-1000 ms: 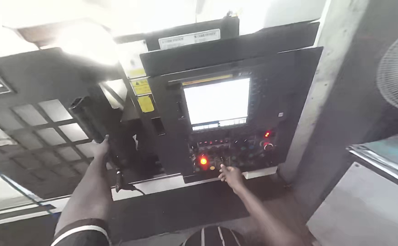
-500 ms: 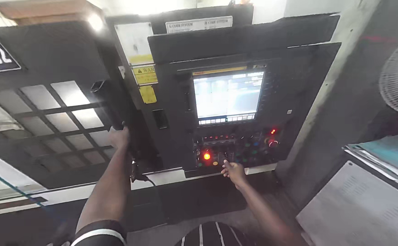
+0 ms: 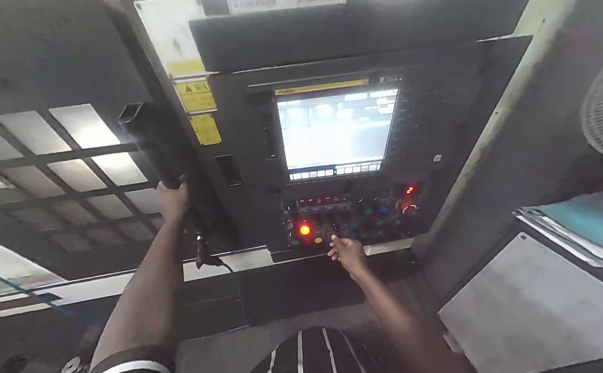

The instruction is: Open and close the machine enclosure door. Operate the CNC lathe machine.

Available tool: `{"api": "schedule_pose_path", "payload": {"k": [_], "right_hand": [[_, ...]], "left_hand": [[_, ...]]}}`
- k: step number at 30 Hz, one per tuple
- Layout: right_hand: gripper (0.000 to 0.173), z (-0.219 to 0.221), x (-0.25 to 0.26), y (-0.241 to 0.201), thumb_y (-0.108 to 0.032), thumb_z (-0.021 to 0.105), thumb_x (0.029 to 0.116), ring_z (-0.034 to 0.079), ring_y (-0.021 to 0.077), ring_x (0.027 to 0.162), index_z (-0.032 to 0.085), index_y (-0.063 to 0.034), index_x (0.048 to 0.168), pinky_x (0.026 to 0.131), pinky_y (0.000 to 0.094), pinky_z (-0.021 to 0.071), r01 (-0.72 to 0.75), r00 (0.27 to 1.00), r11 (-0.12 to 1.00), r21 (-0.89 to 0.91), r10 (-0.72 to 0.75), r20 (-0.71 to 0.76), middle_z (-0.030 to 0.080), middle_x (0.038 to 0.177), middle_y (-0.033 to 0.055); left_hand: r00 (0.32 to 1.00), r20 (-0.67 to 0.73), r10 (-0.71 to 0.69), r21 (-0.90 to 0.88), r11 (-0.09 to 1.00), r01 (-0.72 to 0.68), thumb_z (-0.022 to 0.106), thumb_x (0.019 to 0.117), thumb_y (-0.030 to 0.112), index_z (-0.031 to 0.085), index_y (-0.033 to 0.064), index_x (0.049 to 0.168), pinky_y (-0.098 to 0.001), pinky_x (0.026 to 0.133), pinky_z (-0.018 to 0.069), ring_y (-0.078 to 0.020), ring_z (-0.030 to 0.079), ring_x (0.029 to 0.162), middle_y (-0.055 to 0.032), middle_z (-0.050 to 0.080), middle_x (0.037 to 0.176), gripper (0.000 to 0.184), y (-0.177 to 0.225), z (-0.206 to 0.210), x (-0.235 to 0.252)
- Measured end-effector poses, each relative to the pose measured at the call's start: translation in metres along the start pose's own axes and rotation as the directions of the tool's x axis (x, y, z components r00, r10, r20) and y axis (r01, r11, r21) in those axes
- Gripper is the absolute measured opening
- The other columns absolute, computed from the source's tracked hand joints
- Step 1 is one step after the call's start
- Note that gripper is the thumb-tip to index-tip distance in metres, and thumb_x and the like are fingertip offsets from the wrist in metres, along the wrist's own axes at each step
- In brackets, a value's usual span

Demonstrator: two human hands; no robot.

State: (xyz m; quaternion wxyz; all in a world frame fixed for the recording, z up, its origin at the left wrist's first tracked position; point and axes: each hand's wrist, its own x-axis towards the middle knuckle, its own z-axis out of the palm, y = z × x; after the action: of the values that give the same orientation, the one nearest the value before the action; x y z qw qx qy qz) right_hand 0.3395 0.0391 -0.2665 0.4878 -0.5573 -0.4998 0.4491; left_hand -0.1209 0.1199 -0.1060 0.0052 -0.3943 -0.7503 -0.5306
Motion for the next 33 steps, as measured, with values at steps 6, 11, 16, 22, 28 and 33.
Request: {"api": "schedule_pose_path", "payload": {"k": [6,11,16,22,28,33], "right_hand": [[0.040,0.002,0.003,0.001,-0.035,0.057,0.1061,0.068,0.0128,0.057,0.073,-0.0001,0.093,0.060,0.0306,0.0589,-0.019,0.999,0.999,-0.032,0.019,-0.027,0.073,0.070,0.0040],[0.039,0.000,0.001,-0.002,-0.032,0.057,0.1062,0.069,0.0121,0.058,0.073,-0.0002,0.091,0.060,0.0290,0.0594,-0.016,1.000,1.000,-0.026,0.016,-0.010,0.073,0.071,0.0035],[0.038,0.000,0.002,0.000,-0.031,0.057,0.1064,0.069,0.0122,0.058,0.073,-0.0001,0.091,0.059,0.0291,0.0596,-0.021,1.000,0.999,-0.028,0.021,-0.014,0.073,0.071,0.0036],[0.034,0.001,0.002,-0.001,-0.026,0.058,0.1057,0.068,0.0116,0.057,0.072,0.0009,0.088,0.058,0.0281,0.0595,0.004,1.000,1.000,-0.005,-0.004,-0.024,0.073,0.069,0.0040],[0.031,0.004,0.003,0.006,-0.020,0.060,0.1044,0.068,0.0108,0.055,0.072,0.0023,0.087,0.056,0.0270,0.0597,0.079,0.995,0.996,0.040,-0.076,-0.057,0.072,0.067,0.0042],[0.029,0.005,0.004,0.016,-0.018,0.059,0.1039,0.068,0.0092,0.053,0.073,0.0024,0.088,0.054,0.0258,0.0599,0.155,0.985,0.987,0.028,-0.153,-0.086,0.072,0.065,0.0027]], "left_hand": [[0.991,0.064,0.115,-0.104,0.989,-0.108,0.067,0.0958,0.052,0.053,0.0026,0.139,-0.0639,0.099,0.0475,-0.0414,0.065,0.114,-0.0259,0.066,0.121,0.067,-0.017,-0.002,-0.001],[0.993,0.042,0.109,-0.110,0.988,-0.103,0.067,0.0961,0.050,0.051,0.0020,0.142,-0.0600,0.103,0.0473,-0.0384,0.063,0.118,-0.0249,0.065,0.125,0.069,-0.013,-0.002,-0.005],[0.999,0.033,0.035,-0.116,0.993,-0.031,0.065,0.0969,0.053,0.057,-0.0013,0.133,-0.0605,0.098,0.0489,-0.0384,0.066,0.109,-0.0259,0.067,0.115,0.066,-0.012,0.003,-0.012],[0.991,0.007,0.134,-0.174,0.976,-0.130,0.065,0.0990,0.045,0.048,0.0017,0.146,-0.0547,0.106,0.0469,-0.0331,0.064,0.119,-0.0224,0.064,0.129,0.066,-0.025,0.009,-0.009],[0.994,0.002,0.113,-0.076,0.991,-0.112,0.062,0.0994,0.050,0.044,0.0030,0.148,-0.0599,0.103,0.0466,-0.0384,0.064,0.117,-0.0248,0.064,0.126,0.070,-0.039,0.014,-0.010],[0.994,0.007,0.106,-0.129,0.986,-0.104,0.063,0.1008,0.045,0.038,0.0080,0.154,-0.0579,0.106,0.0479,-0.0344,0.063,0.122,-0.0208,0.062,0.135,0.069,-0.030,0.013,-0.019]]}}
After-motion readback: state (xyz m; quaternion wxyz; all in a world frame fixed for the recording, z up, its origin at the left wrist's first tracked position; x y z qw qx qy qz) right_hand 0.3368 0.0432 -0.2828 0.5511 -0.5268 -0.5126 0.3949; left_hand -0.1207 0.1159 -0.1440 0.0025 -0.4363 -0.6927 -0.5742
